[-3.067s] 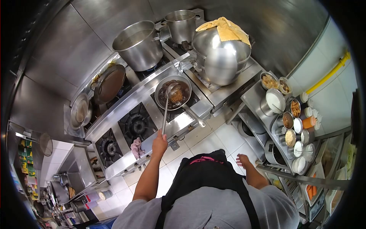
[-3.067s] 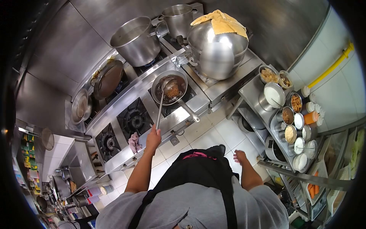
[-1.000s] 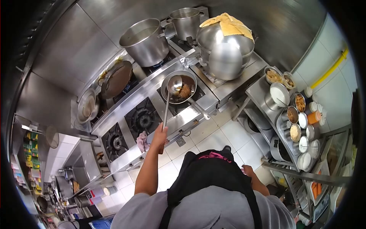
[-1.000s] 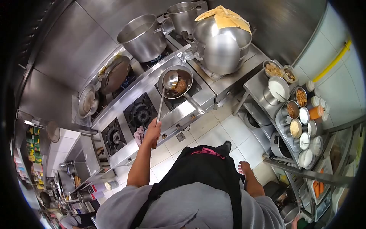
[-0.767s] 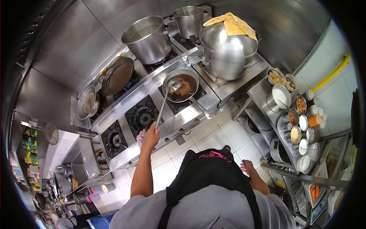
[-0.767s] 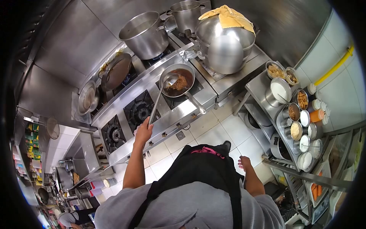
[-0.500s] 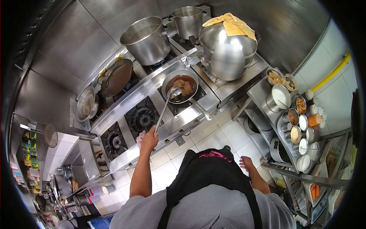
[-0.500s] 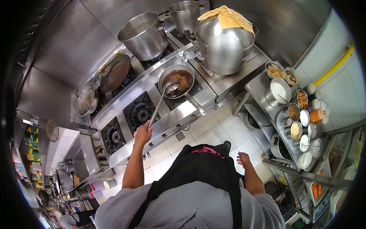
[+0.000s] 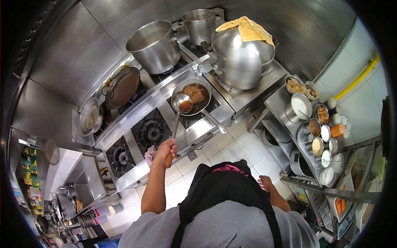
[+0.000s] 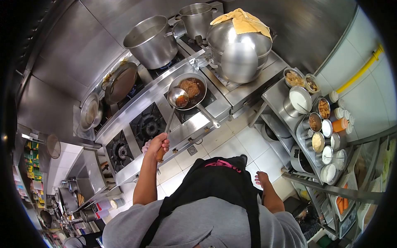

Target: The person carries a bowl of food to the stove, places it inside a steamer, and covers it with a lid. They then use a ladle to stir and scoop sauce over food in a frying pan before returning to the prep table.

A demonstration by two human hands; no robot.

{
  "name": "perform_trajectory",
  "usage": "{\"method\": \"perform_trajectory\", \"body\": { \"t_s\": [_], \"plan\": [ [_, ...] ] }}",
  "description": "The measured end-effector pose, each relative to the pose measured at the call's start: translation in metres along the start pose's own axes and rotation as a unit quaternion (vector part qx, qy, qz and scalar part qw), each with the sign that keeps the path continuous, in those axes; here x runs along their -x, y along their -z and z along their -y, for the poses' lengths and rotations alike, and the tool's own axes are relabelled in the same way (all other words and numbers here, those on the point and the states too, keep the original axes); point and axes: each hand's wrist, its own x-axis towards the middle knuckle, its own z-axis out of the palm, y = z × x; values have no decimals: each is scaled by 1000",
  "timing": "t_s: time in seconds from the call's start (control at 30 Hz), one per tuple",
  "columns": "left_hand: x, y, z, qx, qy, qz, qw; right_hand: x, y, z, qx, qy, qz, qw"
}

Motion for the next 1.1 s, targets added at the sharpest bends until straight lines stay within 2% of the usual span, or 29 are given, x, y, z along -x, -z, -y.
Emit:
{"method": "perform_trajectory", "body": {
  "t_s": [0.03,0.1,0.17,0.2,0.27,0.3,0.37,0.4,0.47,0.63,0.7,0.73,0.83,0.9,0.97,1.03,1.07,1.1],
  "plan": [
    [2,-3,-4,53,10,-5,999,-1,1,0,4,0,-2,1000],
    [1,-6,-13,53,5,11,999,-2,0,0,9,1,-3,1000],
    [-3,-14,-22,-57,-61,-3,997,-5,0,-2,7,5,2,1000],
    [-7,-17,-26,-56,-61,-5,997,-7,-1,-3,9,6,3,1000],
    [-20,-23,-30,-175,-120,-28,977,-8,-3,2,23,12,9,1000],
    [-28,-24,-28,-174,-122,-30,977,-8,-4,4,25,13,10,1000],
    [-42,-26,-23,-297,-188,-98,931,-9,-7,7,9,22,13,1000],
    [-45,-24,-19,-297,-188,-98,931,-9,-8,8,9,22,13,1000],
    [-45,-26,-11,-391,-252,-177,867,-7,-7,12,1,40,16,999],
    [-26,-7,16,-395,-232,-144,877,-6,-3,10,-1,41,9,999],
    [-17,-12,31,-350,-191,-157,903,-8,-1,1,-1,24,6,1000],
    [-18,-13,38,-342,-210,-157,902,-9,1,-4,-2,17,10,1000],
    [-23,-14,49,-308,-191,-137,922,-11,3,-11,31,-1,9,999],
    [-14,-24,47,-285,-159,-132,936,-27,10,-22,88,65,50,993],
    [-12,-29,43,-265,-128,-125,947,-24,9,-17,78,62,65,993],
    [-14,-31,40,-185,-91,-74,976,-17,6,-11,55,37,39,997],
    [-15,-29,36,-186,-91,-74,976,-14,3,-7,32,13,11,999],
    [-17,-26,30,-83,-60,-45,994,-10,0,-2,29,13,12,999]
  ]
}}
